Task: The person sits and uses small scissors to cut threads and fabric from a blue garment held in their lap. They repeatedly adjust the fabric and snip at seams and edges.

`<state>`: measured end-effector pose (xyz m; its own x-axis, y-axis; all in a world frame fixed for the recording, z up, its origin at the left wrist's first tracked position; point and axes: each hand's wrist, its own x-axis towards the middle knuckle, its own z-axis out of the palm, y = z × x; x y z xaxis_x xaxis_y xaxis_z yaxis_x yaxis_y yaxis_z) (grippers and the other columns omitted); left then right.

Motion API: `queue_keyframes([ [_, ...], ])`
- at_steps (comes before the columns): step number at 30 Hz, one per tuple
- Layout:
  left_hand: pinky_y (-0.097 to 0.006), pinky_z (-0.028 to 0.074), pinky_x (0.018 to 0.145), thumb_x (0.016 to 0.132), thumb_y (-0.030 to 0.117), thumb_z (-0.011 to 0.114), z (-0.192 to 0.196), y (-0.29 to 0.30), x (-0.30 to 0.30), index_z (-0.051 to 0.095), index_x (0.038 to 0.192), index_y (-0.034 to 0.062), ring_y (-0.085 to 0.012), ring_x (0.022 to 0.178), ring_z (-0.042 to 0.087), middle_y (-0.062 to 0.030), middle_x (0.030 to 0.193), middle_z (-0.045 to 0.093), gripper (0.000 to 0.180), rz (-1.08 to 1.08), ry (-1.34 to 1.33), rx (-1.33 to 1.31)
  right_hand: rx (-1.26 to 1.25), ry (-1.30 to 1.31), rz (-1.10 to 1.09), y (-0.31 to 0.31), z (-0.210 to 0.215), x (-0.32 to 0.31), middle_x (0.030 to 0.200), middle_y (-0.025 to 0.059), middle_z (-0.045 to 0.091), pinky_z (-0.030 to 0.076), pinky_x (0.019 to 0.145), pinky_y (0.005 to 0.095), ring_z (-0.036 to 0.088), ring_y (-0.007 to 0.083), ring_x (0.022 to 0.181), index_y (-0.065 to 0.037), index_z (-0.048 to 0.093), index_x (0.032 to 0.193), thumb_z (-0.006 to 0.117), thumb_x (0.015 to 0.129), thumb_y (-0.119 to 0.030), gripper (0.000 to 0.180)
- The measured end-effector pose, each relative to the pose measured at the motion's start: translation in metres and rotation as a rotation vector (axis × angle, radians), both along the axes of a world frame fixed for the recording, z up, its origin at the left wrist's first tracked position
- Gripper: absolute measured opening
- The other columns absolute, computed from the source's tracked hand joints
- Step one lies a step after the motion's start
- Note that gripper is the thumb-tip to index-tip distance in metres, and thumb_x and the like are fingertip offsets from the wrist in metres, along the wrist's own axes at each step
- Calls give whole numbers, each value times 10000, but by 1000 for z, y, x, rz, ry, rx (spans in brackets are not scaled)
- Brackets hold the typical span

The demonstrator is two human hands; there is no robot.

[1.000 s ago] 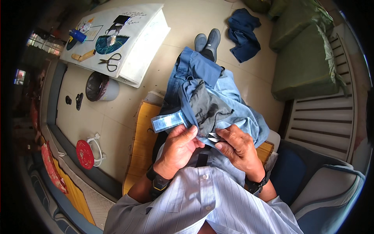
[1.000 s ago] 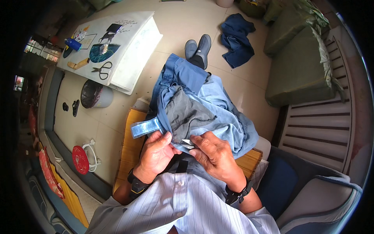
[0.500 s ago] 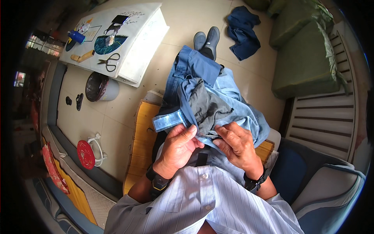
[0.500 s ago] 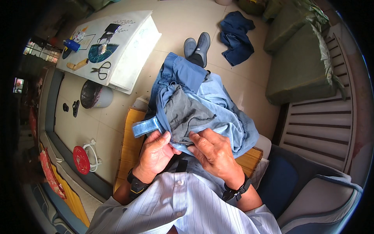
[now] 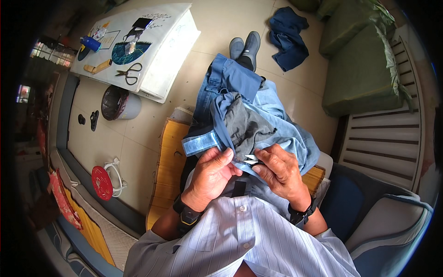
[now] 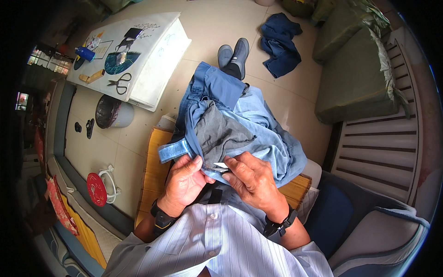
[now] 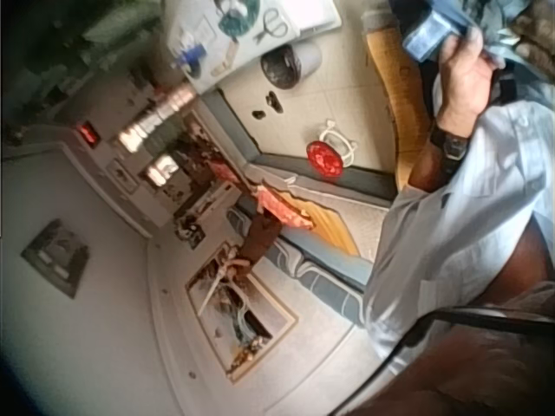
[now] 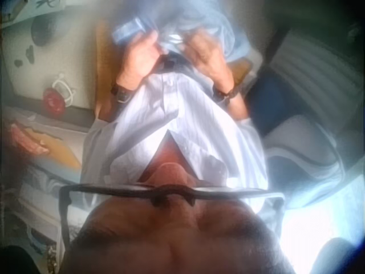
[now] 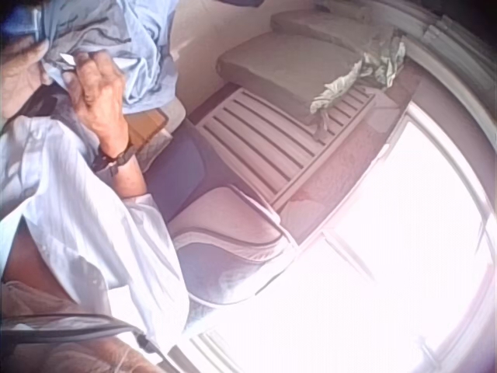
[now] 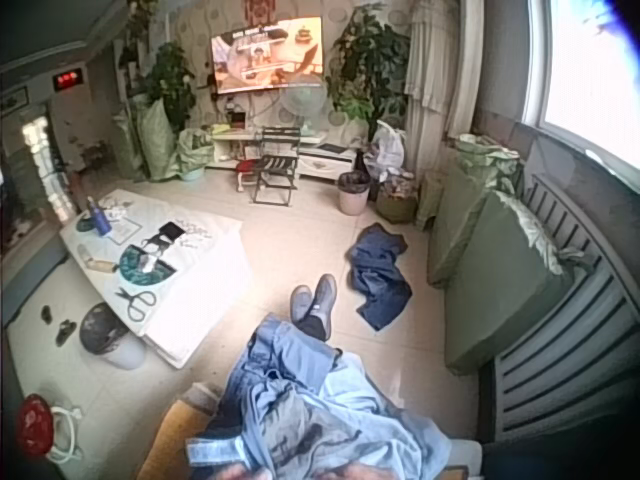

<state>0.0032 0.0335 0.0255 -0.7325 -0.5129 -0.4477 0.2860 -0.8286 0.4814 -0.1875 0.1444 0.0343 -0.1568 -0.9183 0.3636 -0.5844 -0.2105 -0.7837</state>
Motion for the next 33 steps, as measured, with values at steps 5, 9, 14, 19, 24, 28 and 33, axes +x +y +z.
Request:
queue_keyframes([
  [5, -368, 514, 745, 1052, 150, 607, -2, 1, 2, 626, 1098, 124, -175, 921, 652, 1, 977, 650, 56, 5, 5, 10, -4, -2, 4, -2, 1, 1, 859, 137, 647, 493, 570, 386, 633, 286, 684, 37, 683, 1109, 828, 801, -58, 354],
  [9, -371, 521, 748, 1055, 158, 604, -3, 1, 1, 626, 1102, 121, -184, 931, 666, -11, 1002, 665, 64, -2, 7, 11, -14, -7, 9, -4, 0, 2, 860, 135, 647, 494, 567, 388, 633, 286, 682, 36, 680, 1109, 828, 800, -54, 354],
  [14, -369, 531, 751, 1058, 162, 600, -6, 1, 2, 628, 1122, 117, -192, 934, 677, -19, 1015, 672, 84, -5, 35, 1, -37, 21, 13, -5, 1, 3, 850, 127, 642, 496, 562, 387, 630, 279, 684, 42, 676, 1115, 830, 797, -53, 366],
  [19, -377, 557, 755, 1059, 156, 598, -1, 1, 0, 633, 1147, 119, -178, 939, 686, -10, 1020, 674, 101, -2, 9, 5, -33, 64, 7, -4, 3, 4, 851, 121, 642, 497, 557, 385, 631, 275, 688, 44, 678, 1109, 834, 784, -44, 371],
  [24, -381, 562, 747, 1058, 152, 601, -2, 0, 1, 632, 1139, 126, -164, 928, 683, 5, 1007, 666, 91, -6, 21, 6, -44, 51, 9, -4, 1, 5, 842, 110, 636, 499, 561, 389, 633, 276, 692, 31, 685, 1090, 835, 773, -33, 357],
  [28, -384, 553, 746, 1058, 152, 601, -3, 1, 2, 631, 1128, 129, -166, 914, 678, 11, 989, 657, 79, -4, 24, 1, -34, 38, 4, -5, 2, 6, 824, 103, 619, 501, 568, 391, 633, 279, 694, 23, 686, 1077, 834, 772, -29, 343],
  [33, -383, 540, 746, 1060, 152, 598, 0, 1, 0, 632, 1122, 130, -169, 897, 672, 14, 970, 647, 74, 0, 2, 6, -37, 19, 11, -5, -1, 6, 811, 101, 608, 496, 568, 394, 632, 282, 696, 12, 687, 1079, 831, 768, -17, 344],
])
